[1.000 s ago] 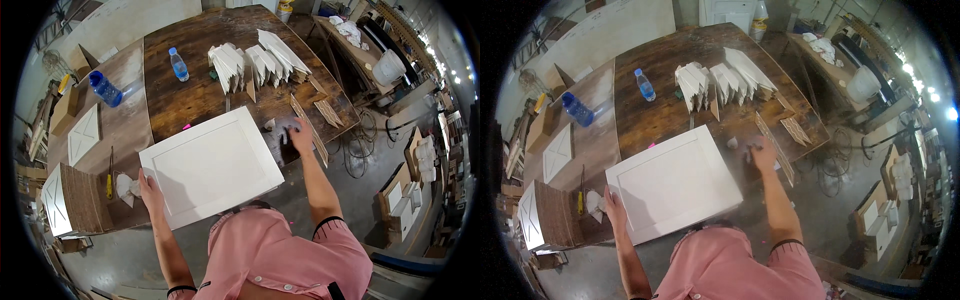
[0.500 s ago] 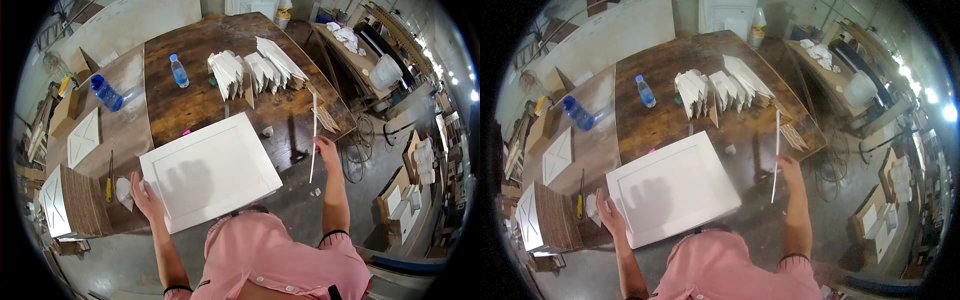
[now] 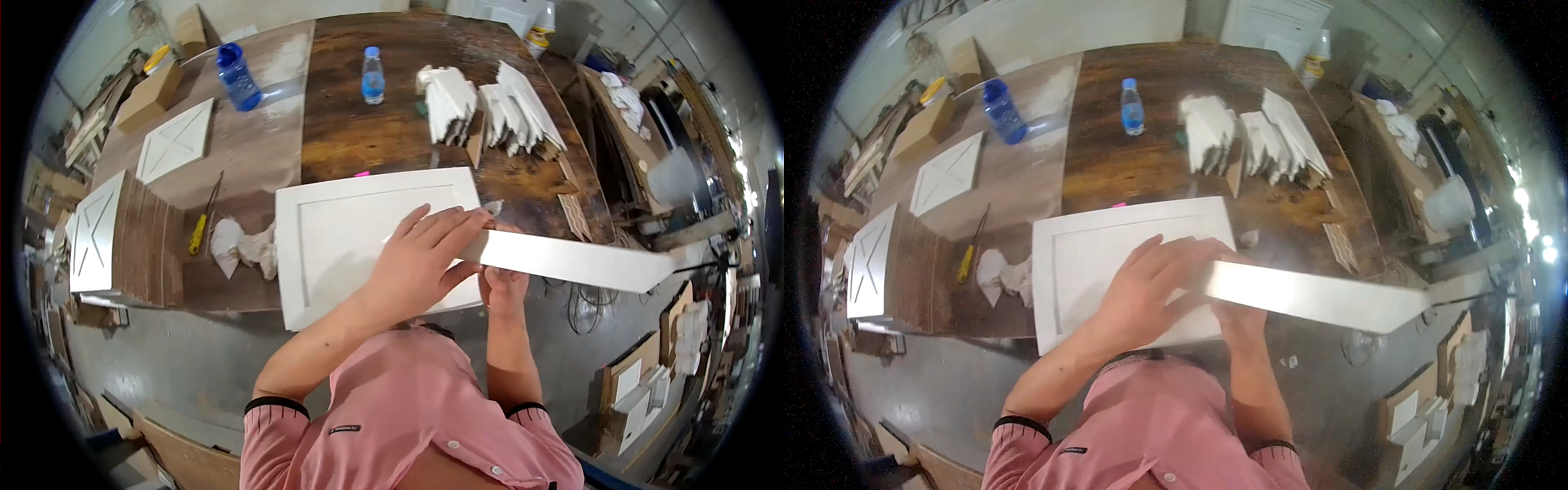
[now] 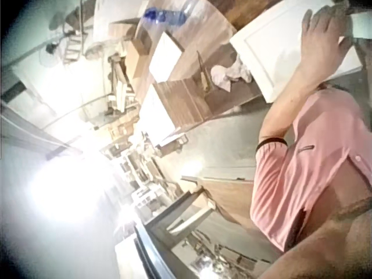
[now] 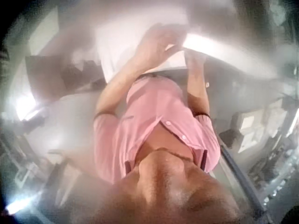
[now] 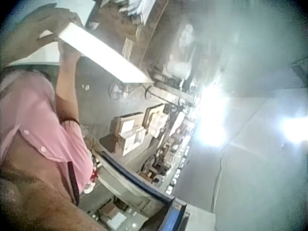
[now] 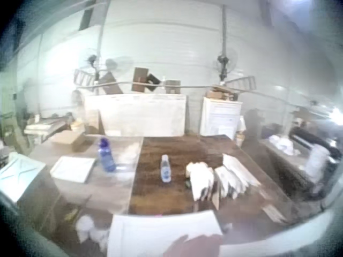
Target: The person assembles a cabinet door by applying adhesive to wood trim pieces and pressing them onto the door panel by hand.
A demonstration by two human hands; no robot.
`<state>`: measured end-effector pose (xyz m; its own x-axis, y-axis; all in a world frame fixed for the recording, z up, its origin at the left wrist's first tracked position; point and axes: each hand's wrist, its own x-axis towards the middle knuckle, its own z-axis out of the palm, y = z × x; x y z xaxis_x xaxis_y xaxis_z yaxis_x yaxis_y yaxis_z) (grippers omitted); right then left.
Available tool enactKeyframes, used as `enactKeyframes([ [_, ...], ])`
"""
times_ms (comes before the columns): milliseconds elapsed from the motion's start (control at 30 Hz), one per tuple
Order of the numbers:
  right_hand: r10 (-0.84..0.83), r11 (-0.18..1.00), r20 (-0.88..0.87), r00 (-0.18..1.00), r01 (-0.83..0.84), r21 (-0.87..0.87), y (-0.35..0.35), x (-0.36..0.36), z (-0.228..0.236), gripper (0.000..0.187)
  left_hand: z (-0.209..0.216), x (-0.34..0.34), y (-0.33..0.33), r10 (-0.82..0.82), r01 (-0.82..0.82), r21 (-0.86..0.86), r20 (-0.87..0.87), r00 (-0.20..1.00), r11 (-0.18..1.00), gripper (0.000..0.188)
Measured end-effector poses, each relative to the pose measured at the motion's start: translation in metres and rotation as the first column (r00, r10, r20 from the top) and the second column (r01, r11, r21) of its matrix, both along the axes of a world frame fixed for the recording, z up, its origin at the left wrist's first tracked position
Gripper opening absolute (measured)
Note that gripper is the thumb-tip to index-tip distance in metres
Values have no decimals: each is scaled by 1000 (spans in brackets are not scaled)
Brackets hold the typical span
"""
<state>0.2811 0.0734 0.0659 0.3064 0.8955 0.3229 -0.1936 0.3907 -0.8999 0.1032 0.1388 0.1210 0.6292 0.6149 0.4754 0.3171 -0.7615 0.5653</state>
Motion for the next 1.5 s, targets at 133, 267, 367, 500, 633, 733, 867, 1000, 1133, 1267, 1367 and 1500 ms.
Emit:
enactKeyframes([
  [133, 169, 958, 398, 902, -55, -281, -21, -16, 16, 59, -26, -32, 13, 58, -58, 23, 27, 998, 998, 51],
  [267, 486, 873, 712, 507, -252, -417, -61, -10, 32, 45, -62, -72, 38, 88, -77, 84, -145, 986, 994, 48],
  [367, 73, 988, 854, 515, -154, 8, -57, -18, 47, 50, -81, -93, 45, 42, -23, 88, -217, 975, 996, 48],
  [500, -57, 955, 996, 75, 294, 33, -34, -20, 29, 51, -91, -105, 47, -46, 51, 15, -215, 975, 999, 47],
  [633, 3, 943, 997, 75, 332, -28, -39, -26, -8, 52, -99, -109, 53, -84, 82, -18, -182, 980, 996, 50],
  [733, -6, 933, 995, 104, 357, -32, -37, -36, -17, 52, -102, -113, 55, -26, 20, -35, -181, 983, 999, 55],
  [867, -10, 936, 984, 177, 347, -53, -28, -45, -29, 49, -117, -117, 58, -7, -2, -45, -201, 980, 999, 58],
  [1000, 1, 943, 984, 177, 327, -60, -22, -46, -36, 46, -118, -120, 60, 50, -58, -47, -157, 986, 997, 51],
  [1133, 8, 948, 984, 176, 313, -63, -16, -45, -41, 46, -128, -121, 65, 60, -72, -80, -143, 988, 994, 50],
  [1267, -4, 953, 985, 173, 298, -48, -10, -44, -44, 45, -136, -122, 69, 68, -78, -81, -126, 990, 994, 54],
  [1367, 1, 952, 986, 165, 301, -52, -9, -43, -48, 44, -134, -122, 70, 67, -76, -80, -106, 992, 994, 54],
  [1500, 18, 950, 980, 196, 303, -78, -7, -43, -50, 44, -132, -120, 71, 82, -91, -77, -114, 990, 993, 49],
])
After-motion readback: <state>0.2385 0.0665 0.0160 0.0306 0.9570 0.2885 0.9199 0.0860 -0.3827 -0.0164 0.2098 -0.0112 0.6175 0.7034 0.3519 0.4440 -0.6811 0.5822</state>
